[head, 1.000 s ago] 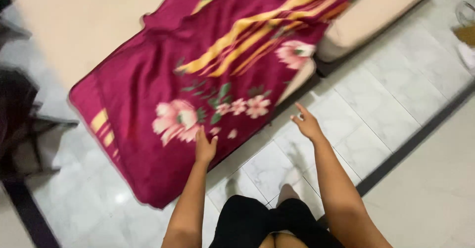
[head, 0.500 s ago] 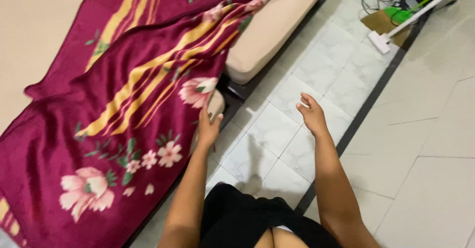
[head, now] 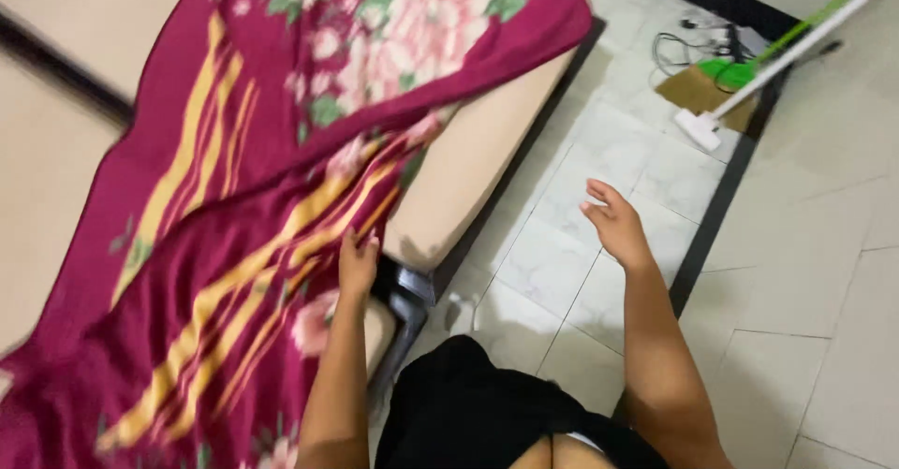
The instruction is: The person unfolds a floral-patterned blanket on a mattress, then folds it in half lengthwise and again widthwise. They smooth the fabric with their hands and adjust the edges to create a neat rectangular shape.
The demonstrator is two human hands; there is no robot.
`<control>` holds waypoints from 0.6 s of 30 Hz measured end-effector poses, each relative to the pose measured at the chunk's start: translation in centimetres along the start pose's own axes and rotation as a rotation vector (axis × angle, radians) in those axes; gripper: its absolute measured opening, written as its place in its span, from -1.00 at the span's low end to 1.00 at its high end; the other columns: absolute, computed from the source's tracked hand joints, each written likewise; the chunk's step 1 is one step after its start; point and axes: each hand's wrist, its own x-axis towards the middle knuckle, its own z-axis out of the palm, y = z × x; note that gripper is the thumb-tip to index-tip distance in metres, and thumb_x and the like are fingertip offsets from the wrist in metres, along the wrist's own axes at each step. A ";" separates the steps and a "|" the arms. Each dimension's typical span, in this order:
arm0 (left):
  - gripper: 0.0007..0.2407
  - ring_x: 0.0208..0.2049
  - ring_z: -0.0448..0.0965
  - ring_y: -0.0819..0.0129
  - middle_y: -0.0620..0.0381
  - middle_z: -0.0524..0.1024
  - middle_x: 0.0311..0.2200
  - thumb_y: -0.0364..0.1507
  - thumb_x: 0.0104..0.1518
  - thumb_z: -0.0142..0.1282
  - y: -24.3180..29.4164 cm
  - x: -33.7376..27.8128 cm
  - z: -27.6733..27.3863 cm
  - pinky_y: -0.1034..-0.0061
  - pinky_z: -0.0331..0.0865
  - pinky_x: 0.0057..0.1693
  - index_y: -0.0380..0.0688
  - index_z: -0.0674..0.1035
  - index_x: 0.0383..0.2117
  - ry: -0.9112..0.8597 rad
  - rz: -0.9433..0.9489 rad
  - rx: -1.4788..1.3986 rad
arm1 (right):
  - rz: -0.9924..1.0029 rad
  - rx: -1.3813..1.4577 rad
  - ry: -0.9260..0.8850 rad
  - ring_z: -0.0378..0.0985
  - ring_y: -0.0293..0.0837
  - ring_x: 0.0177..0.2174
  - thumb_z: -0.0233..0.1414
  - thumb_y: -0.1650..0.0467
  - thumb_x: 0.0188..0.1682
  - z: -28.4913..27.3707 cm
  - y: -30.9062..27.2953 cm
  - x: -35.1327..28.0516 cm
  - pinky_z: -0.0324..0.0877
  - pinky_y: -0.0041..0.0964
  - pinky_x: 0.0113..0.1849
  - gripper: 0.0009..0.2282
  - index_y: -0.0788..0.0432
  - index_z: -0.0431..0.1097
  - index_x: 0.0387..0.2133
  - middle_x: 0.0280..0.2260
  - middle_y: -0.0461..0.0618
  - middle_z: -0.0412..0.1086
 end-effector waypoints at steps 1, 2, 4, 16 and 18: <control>-0.38 0.22 0.39 -0.19 -0.38 0.24 0.29 -0.24 0.23 0.18 0.2 3.6 2.5 0.08 0.35 0.26 -0.22 0.22 0.38 -0.038 -0.035 0.024 | 0.013 0.001 0.002 0.49 0.10 0.01 0.11 0.47 0.03 -1.0 0.0 2.7 0.39 -0.05 0.05 -0.53 0.13 0.29 0.26 0.17 0.34 0.31; -0.37 0.19 0.45 -0.08 -0.29 0.27 0.30 -0.26 0.21 0.21 -0.3 6.4 5.1 0.16 0.39 0.25 -0.15 0.22 0.39 -0.077 -0.081 0.048 | 0.035 -0.004 -0.002 0.50 0.14 0.02 0.13 0.46 0.03 -1.9 0.3 4.9 0.41 -0.09 0.03 -0.54 0.11 0.31 0.25 0.17 0.33 0.32; -0.38 0.18 0.45 -0.15 -0.34 0.27 0.28 -0.31 0.20 0.20 6.8 9.6 9.6 0.11 0.40 0.22 -0.19 0.22 0.38 -0.159 -0.036 0.024 | 0.063 0.005 0.039 0.51 0.13 0.02 0.14 0.46 0.02 -3.4 -0.1 7.9 0.42 -0.08 0.02 -0.54 0.10 0.32 0.24 0.16 0.31 0.33; -0.43 0.17 0.44 -0.25 -0.40 0.28 0.21 -0.39 0.23 0.14 27.2 25.4 37.9 0.01 0.39 0.22 -0.29 0.21 0.35 -0.405 0.148 0.042 | -0.042 -0.243 -0.130 0.53 0.18 0.00 0.07 0.48 0.03 -13.8 -1.9 35.4 0.43 0.07 0.04 -0.60 0.06 0.39 0.18 0.10 0.18 0.43; -0.43 0.23 0.41 -0.13 -0.27 0.24 0.29 -0.39 0.23 0.10 29.0 25.0 38.8 0.07 0.36 0.27 -0.18 0.19 0.39 -0.459 0.028 0.052 | 0.046 -0.278 -0.253 0.53 0.20 0.02 0.06 0.46 0.06 -14.7 -2.5 39.0 0.43 0.11 0.05 -0.59 -0.01 0.36 0.22 0.10 0.17 0.43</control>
